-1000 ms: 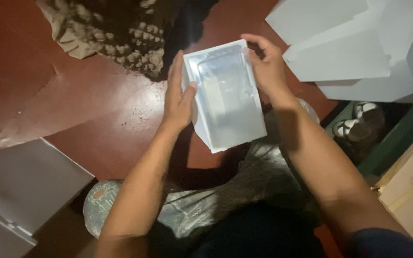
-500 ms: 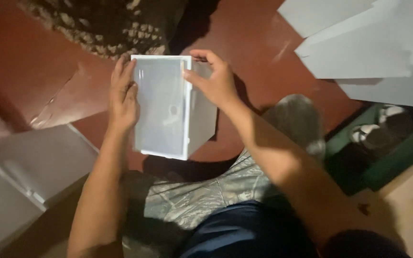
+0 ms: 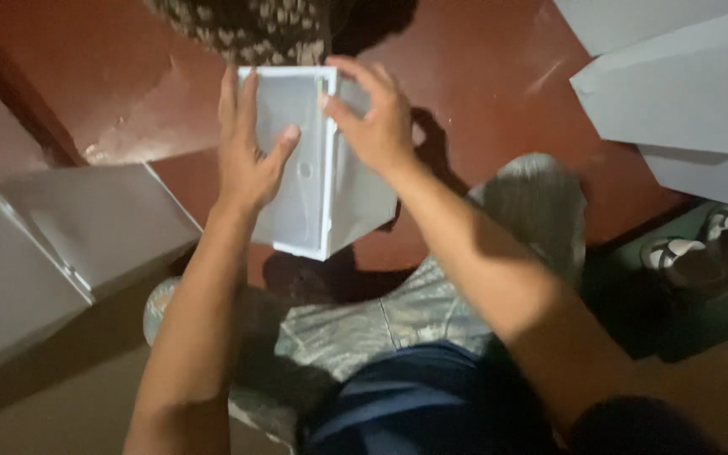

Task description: The person applies sealant to the edges of a clear plastic frame, then attaches a translucent plastic sheet to form a small box. They press the edges to secure the bond and inspect the assembled container.

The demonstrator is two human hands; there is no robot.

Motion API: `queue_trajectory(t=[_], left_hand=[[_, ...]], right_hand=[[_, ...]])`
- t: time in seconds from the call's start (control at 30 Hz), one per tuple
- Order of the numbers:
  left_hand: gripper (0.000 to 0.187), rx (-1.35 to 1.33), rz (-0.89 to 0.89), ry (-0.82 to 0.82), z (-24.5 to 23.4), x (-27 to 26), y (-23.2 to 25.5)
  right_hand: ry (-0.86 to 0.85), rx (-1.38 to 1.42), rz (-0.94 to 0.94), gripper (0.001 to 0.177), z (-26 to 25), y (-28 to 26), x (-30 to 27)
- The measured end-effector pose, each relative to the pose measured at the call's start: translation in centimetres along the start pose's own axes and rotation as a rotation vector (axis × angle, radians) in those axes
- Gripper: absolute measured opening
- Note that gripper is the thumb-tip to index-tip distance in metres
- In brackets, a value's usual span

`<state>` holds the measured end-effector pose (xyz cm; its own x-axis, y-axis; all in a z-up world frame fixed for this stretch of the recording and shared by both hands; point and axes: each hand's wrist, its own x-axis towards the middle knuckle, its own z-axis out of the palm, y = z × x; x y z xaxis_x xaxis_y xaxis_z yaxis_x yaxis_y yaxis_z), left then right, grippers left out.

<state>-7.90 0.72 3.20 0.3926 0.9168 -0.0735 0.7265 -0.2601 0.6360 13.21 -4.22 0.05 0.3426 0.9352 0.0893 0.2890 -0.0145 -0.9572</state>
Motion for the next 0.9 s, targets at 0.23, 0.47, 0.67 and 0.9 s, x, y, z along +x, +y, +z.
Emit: queue_trajectory(t=[0.23, 0.47, 0.67, 0.9], left_hand=[[0.094, 0.069, 0.282, -0.005, 3.2, 0.6, 1.4], [0.089, 0.210, 0.470, -0.050, 2.8, 0.5, 6.7], [0.083, 0.234, 0.325, 0.054, 3.0, -6.3, 4.3], [0.102, 0.340, 0.245, -0.011, 3.4, -7.2, 2.2]], right_hand=[[0.008, 0.158, -0.094, 0.036, -2.9, 5.8, -1.1], [0.081, 0.155, -0.014, 0.024, -5.8, 6.7, 0.6], [0.043, 0.143, -0.207, 0.028, -6.4, 6.5, 2.0], [-0.114, -0.265, -0.435, 0.033, -7.0, 4.7, 1.6]])
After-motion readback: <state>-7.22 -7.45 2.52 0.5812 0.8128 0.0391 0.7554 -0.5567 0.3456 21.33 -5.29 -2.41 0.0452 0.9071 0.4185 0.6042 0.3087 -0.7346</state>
